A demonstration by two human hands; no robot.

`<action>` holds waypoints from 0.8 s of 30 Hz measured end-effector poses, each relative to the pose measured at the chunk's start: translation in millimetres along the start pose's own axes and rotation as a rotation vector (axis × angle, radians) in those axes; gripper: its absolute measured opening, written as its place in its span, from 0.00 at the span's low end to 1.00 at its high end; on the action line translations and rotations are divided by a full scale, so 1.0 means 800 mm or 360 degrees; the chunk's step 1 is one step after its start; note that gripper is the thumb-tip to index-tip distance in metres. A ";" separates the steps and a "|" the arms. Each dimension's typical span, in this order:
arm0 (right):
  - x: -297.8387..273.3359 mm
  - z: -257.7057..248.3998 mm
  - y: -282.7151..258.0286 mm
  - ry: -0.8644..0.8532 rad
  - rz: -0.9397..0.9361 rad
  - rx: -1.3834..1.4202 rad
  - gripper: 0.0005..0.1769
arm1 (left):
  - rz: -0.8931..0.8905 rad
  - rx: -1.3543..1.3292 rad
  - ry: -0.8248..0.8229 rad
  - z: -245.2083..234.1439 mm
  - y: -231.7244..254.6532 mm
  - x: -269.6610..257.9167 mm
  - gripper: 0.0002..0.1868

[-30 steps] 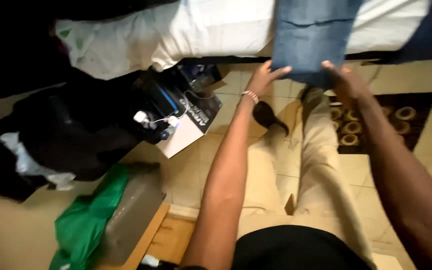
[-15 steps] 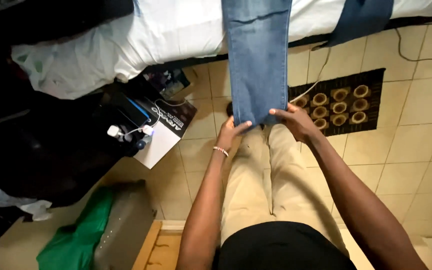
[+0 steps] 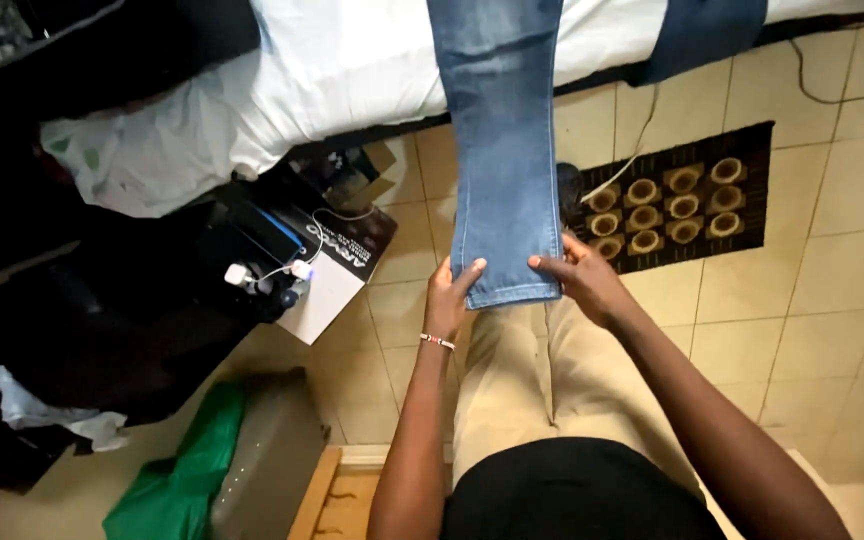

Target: Folding various items of clothing including a sweatshirt, boxers, and jeans and placing them into a suitcase.

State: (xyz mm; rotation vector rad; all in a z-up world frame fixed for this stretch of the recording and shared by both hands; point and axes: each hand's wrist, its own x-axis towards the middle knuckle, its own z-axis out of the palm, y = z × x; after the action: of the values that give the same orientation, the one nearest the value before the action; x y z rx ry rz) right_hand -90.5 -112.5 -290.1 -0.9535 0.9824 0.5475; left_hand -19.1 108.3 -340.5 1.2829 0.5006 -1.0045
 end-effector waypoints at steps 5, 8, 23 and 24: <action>0.002 -0.008 0.008 0.0205 -0.0128 -0.0168 0.40 | 0.0234 0.0000 0.0151 0.043 0.041 -0.015 0.28; 0.007 -0.018 0.009 0.0212 -0.0252 -0.0021 0.47 | 0.0379 0.0125 0.0236 0.036 0.030 -0.010 0.28; 0.067 -0.056 -0.185 -0.0385 -0.0322 0.0583 0.24 | 0.0132 0.0185 -0.0269 0.078 0.222 0.070 0.26; 0.084 -0.057 -0.209 -0.0335 -0.0316 0.0482 0.23 | 0.0122 0.0188 -0.0333 0.084 0.240 0.092 0.27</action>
State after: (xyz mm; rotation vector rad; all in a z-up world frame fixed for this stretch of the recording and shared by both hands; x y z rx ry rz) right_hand 47.7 -236.1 -289.1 -0.6964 0.7456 0.3133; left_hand 164.0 13.8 -275.7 1.2742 0.2329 -1.1023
